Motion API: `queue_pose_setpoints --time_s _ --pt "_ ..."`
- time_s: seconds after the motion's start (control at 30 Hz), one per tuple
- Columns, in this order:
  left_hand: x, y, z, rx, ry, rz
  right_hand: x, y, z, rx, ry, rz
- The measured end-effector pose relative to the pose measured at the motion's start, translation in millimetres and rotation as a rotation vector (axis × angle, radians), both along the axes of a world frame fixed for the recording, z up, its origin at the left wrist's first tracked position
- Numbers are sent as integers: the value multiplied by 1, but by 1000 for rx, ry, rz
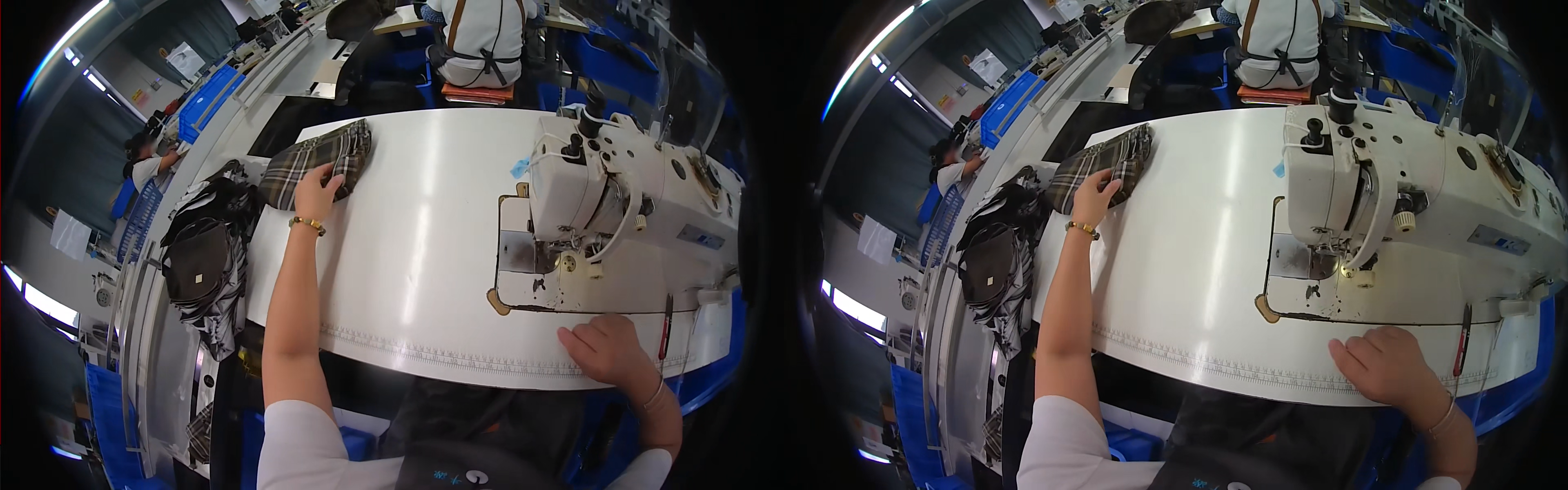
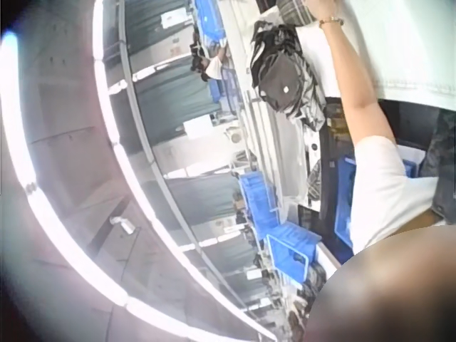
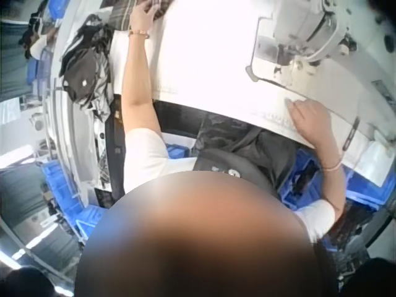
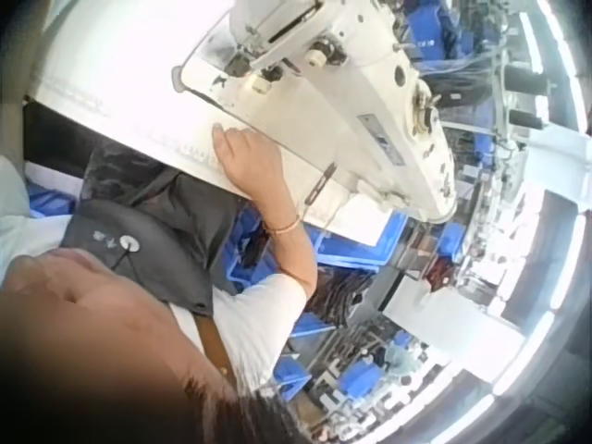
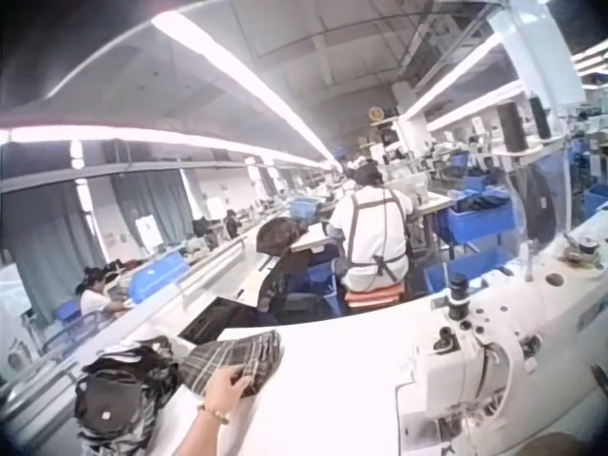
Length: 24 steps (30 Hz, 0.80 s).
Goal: Sewing pieces of fabric together to assemble a pouch using an industrial sewing machine.
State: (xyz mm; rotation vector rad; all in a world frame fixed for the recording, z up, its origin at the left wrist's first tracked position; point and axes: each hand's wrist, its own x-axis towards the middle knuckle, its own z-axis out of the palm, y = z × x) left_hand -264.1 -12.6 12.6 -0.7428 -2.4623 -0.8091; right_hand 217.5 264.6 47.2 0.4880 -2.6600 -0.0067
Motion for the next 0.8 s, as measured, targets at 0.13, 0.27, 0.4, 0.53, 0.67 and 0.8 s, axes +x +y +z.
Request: queue_pose_setpoints --time_s 0.13,0.27,0.4,0.53,0.67,0.8 --pt "-15 -11 -12 186 -333 -56 -54 -6 -5 7 31 197" --pt "-17 -26 -13 427 -511 -196 -80 -12 -24 -125 61 246" --pt "-24 -41 -13 632 -580 -256 -80 -15 -35 -266 35 236" --pt "-21 -51 6 848 -399 -99 -79 -14 -38 -332 49 230" --pt "23 -51 57 944 -43 -140 -78 -16 -33 -513 -39 196" --pt "130 -10 60 674 4 -340 -69 -21 -28 -968 -440 69"
